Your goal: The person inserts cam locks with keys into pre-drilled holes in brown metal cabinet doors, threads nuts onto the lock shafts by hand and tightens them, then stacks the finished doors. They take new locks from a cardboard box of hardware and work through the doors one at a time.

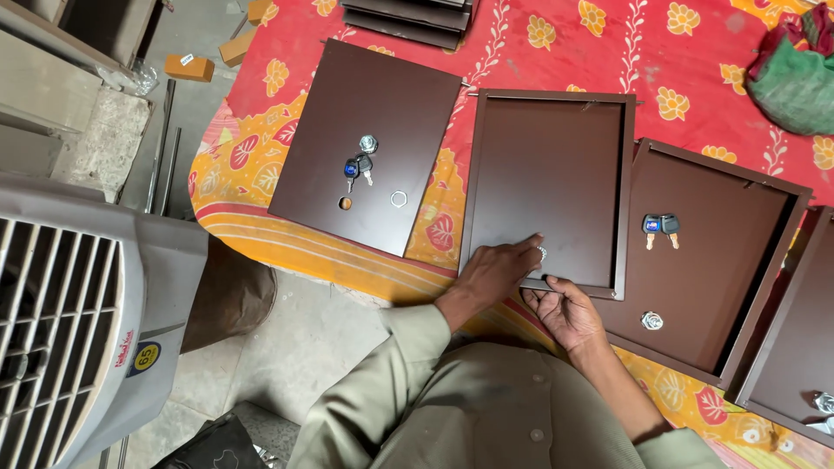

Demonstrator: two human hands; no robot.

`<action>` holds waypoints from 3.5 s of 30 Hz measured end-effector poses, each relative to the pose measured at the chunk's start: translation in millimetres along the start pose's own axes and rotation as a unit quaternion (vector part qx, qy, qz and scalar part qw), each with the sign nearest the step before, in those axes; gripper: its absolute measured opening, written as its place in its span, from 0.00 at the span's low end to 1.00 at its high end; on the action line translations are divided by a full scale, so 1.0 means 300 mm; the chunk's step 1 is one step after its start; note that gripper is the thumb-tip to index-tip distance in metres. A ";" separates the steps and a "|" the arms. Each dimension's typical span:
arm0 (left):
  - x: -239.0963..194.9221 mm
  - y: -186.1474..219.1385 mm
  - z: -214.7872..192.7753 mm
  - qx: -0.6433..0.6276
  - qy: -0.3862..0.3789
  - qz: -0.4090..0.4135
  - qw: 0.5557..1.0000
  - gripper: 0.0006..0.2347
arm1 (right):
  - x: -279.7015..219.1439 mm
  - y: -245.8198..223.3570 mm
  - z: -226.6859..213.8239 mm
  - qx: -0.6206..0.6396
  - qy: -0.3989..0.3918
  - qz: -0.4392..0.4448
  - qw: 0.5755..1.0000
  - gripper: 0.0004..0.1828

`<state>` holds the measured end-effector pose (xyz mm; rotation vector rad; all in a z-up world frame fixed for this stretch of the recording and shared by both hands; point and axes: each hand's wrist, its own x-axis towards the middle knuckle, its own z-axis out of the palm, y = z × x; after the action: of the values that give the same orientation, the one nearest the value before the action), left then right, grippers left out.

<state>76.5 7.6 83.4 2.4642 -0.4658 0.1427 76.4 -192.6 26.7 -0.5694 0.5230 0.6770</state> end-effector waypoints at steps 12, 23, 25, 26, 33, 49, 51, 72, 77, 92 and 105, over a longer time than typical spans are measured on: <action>0.045 0.006 0.009 0.006 -0.065 -0.046 0.997 0.07 | -0.012 0.003 0.034 -0.022 0.017 0.006 1.000 0.16; 0.060 -0.003 -0.009 0.008 -0.046 0.012 0.999 0.07 | -0.001 0.008 0.033 -0.019 -0.004 -0.007 1.000 0.14; 0.055 0.006 -0.028 -0.008 -0.064 -0.005 0.998 0.06 | -0.003 0.017 0.039 -0.007 -0.021 0.000 1.000 0.16; 0.055 0.008 -0.031 -0.009 -0.065 -0.002 0.998 0.06 | -0.004 0.020 0.035 -0.006 -0.020 -0.002 1.000 0.16; 0.053 -0.045 -0.040 -0.090 -0.050 0.012 0.995 0.10 | 0.001 0.063 0.028 0.030 0.002 -0.021 0.999 0.18; -0.002 -0.120 -0.249 -0.132 -0.070 0.008 0.989 0.18 | 0.040 0.146 -0.047 0.028 -0.010 -0.066 0.997 0.12; -0.094 -0.237 -0.208 -0.096 0.031 -0.023 0.995 0.11 | 0.050 0.141 -0.008 0.019 0.024 -0.060 0.998 0.13; -0.266 -0.351 -0.457 0.077 0.126 -0.286 0.947 0.15 | 0.057 0.136 -0.078 0.027 0.054 -0.042 0.997 0.05; -0.220 -0.365 -0.451 0.082 0.082 -0.263 0.958 0.16 | 0.062 0.134 -0.108 0.051 0.019 -0.051 0.997 0.04; 0.030 -0.060 -0.143 -0.172 -0.013 -0.113 0.979 0.12 | 0.058 0.134 -0.076 0.040 0.016 -0.029 0.999 0.05; 0.023 -0.056 -0.001 -0.153 -0.047 -0.086 0.983 0.13 | 0.011 0.119 0.016 0.045 0.041 -0.042 0.997 0.12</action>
<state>89.0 18.2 75.6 2.2013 -0.2873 -0.1105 54.7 -165.1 17.0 -0.5341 0.6002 0.5493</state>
